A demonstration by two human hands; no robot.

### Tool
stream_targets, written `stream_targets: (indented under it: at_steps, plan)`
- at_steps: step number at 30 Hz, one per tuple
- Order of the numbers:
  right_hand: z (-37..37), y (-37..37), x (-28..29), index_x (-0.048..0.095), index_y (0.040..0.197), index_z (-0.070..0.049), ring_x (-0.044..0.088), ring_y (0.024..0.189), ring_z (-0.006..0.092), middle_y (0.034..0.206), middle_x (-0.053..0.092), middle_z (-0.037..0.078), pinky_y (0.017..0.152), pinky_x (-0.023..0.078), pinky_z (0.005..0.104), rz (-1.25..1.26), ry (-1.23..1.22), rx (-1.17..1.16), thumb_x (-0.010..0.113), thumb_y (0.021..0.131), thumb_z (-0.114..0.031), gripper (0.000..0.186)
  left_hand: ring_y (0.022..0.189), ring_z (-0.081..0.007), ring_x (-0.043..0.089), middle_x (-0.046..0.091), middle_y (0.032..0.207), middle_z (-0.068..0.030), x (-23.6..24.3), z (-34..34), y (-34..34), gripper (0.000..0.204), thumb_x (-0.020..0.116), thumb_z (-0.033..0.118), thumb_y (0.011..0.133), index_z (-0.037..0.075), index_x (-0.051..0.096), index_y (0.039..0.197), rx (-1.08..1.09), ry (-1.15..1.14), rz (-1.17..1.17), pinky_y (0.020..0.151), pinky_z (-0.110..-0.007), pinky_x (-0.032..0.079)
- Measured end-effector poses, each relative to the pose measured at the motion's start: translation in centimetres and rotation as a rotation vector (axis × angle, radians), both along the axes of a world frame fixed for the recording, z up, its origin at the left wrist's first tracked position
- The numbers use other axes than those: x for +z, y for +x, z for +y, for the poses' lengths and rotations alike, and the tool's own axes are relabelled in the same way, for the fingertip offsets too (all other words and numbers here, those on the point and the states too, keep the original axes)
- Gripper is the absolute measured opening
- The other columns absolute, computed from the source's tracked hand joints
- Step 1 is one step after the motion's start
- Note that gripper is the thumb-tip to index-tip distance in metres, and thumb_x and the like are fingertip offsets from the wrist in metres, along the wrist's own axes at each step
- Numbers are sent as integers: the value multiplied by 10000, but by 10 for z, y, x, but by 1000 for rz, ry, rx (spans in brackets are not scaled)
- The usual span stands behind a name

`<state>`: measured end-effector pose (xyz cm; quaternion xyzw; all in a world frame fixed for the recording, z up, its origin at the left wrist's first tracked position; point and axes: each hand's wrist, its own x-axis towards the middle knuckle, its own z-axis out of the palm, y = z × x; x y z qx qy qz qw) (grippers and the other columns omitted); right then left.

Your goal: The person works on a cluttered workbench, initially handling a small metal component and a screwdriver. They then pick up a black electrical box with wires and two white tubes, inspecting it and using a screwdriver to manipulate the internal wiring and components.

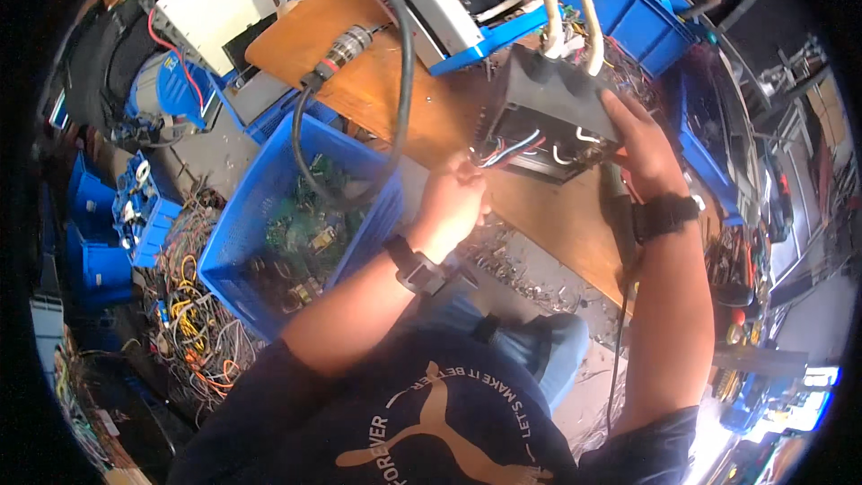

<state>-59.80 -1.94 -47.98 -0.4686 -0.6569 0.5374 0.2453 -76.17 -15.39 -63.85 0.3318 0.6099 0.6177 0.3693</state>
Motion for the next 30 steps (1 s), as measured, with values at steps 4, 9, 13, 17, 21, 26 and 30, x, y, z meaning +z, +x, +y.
stream_targets:
  at_steps: [4,9,13,17,21,26,30]
  plan:
    - [-4,1,1,493,1342,-135,517,1092,167,1206,578,30,959,401,476,-64,15,-31,531,941,-460,518,525,-218,608,533,652,-84,22,-16,7,49,505,54,859,12,530,857,-43,-3,-622,439,-333,504]
    - [-11,-6,7,439,1345,47,505,1187,241,1290,536,163,1003,379,352,-110,82,-18,575,928,-400,626,553,-171,617,587,763,-48,26,-22,0,100,594,87,848,50,556,933,-38,60,-820,485,-287,521]
    - [-5,0,-5,393,1352,102,493,1192,246,1300,515,192,1018,369,355,-166,477,92,659,887,-360,707,563,-164,613,585,778,-46,16,-21,-1,95,587,109,880,44,561,944,-135,64,-814,500,-282,524]
    - [-10,2,7,380,1382,49,486,1216,263,1316,507,178,1030,379,352,-325,617,208,854,672,-264,909,569,-140,607,594,827,-52,26,-20,3,155,574,118,898,22,576,1020,-121,48,-814,499,-270,520]
    - [-29,-26,18,395,1357,44,497,1224,271,1341,488,186,1047,381,351,-495,679,302,902,523,-138,993,566,-118,593,606,894,-74,33,-19,5,235,573,178,913,-10,562,1055,-63,-32,-642,483,-261,509]
    - [-31,-43,26,412,1333,19,486,1222,305,1323,479,183,1036,400,358,-757,714,305,859,517,-57,933,582,-131,597,604,839,-90,10,-14,11,254,579,206,921,-26,536,1013,-23,-1,-414,480,-261,494]
    - [-26,-51,28,420,1341,-18,480,1224,316,1299,495,174,1032,407,372,-734,724,352,865,502,-57,950,677,-223,624,607,809,-142,15,-17,5,262,596,213,909,-31,541,987,5,5,-186,596,-359,503]
